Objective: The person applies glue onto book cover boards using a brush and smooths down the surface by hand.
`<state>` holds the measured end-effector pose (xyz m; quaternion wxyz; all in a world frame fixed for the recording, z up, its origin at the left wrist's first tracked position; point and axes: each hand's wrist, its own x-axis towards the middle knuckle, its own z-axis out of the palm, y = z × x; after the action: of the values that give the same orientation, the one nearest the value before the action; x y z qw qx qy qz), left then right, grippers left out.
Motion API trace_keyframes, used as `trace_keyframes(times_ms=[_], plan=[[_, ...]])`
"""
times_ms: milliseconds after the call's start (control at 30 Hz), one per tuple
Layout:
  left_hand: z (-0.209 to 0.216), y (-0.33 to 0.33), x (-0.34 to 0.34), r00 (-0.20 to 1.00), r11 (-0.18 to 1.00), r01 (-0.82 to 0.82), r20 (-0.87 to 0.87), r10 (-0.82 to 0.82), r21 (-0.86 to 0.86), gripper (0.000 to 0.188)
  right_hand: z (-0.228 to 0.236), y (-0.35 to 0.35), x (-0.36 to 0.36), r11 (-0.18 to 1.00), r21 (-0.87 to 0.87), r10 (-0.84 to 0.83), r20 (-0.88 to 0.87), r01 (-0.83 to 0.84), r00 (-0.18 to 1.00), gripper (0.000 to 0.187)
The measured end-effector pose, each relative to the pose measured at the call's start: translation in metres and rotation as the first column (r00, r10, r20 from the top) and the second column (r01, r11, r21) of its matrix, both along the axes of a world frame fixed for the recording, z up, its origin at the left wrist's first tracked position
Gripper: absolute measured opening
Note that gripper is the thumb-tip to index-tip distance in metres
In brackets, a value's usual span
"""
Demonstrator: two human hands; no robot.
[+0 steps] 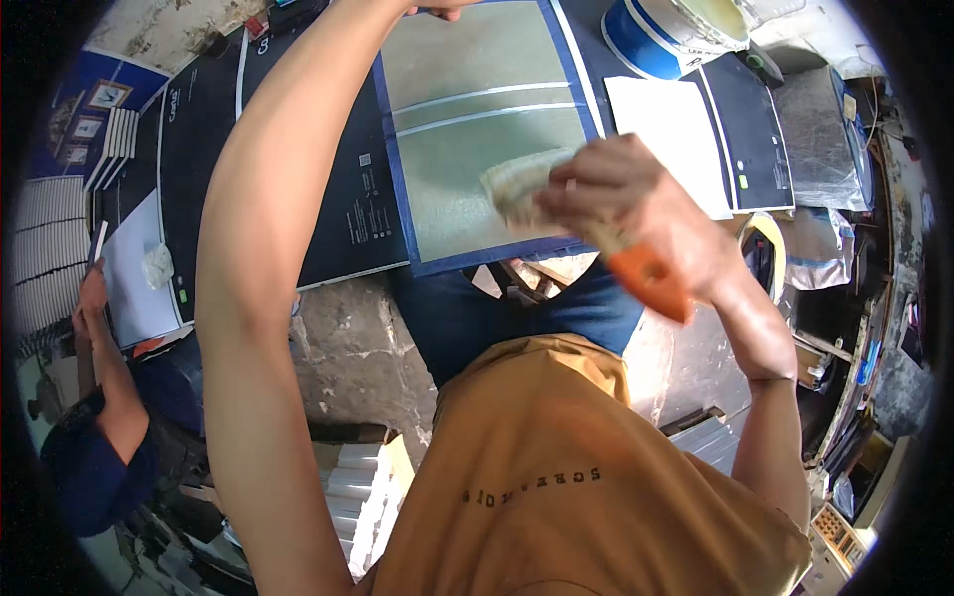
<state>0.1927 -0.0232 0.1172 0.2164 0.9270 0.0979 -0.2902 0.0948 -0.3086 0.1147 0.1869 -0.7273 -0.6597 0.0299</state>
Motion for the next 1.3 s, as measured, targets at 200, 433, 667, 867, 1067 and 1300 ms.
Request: trace_keyframes(times_ms=[200,433,667,867,1067,1300], plan=[[0.008,0.003,-0.009,0.994,0.997,0.070,0.085,-0.074,0.045,0.098,0.038,-0.046,-0.021,0.978,-0.194,0.026,-0.246,-0.075,0.969,0.035],[-0.003,-0.006,0.011,1.000,0.996,0.013,0.010,-0.013,0.091,0.102,-0.003,-0.014,0.048,0.978,0.028,0.207,-0.173,-0.205,0.963,0.037],[0.020,-0.012,0.002,0.998,0.989,0.000,-0.062,0.009,0.149,0.105,0.046,-0.062,0.012,0.947,-0.299,0.062,-0.200,-0.121,0.978,0.045],[0.009,-0.021,0.006,0.995,0.983,-0.070,-0.056,0.081,0.167,0.106,0.022,-0.051,0.036,0.995,-0.052,0.073,-0.157,-0.082,0.985,0.029],[-0.008,-0.009,0.015,0.994,0.979,-0.106,0.008,0.107,0.175,0.106,0.048,-0.077,0.006,0.975,-0.218,-0.067,-0.139,0.035,0.988,0.032],[-0.037,0.031,-0.006,0.924,0.995,0.026,0.378,-0.060,0.095,0.090,0.063,-0.067,-0.004,0.925,-0.308,0.128,-0.297,-0.221,0.946,0.035]])
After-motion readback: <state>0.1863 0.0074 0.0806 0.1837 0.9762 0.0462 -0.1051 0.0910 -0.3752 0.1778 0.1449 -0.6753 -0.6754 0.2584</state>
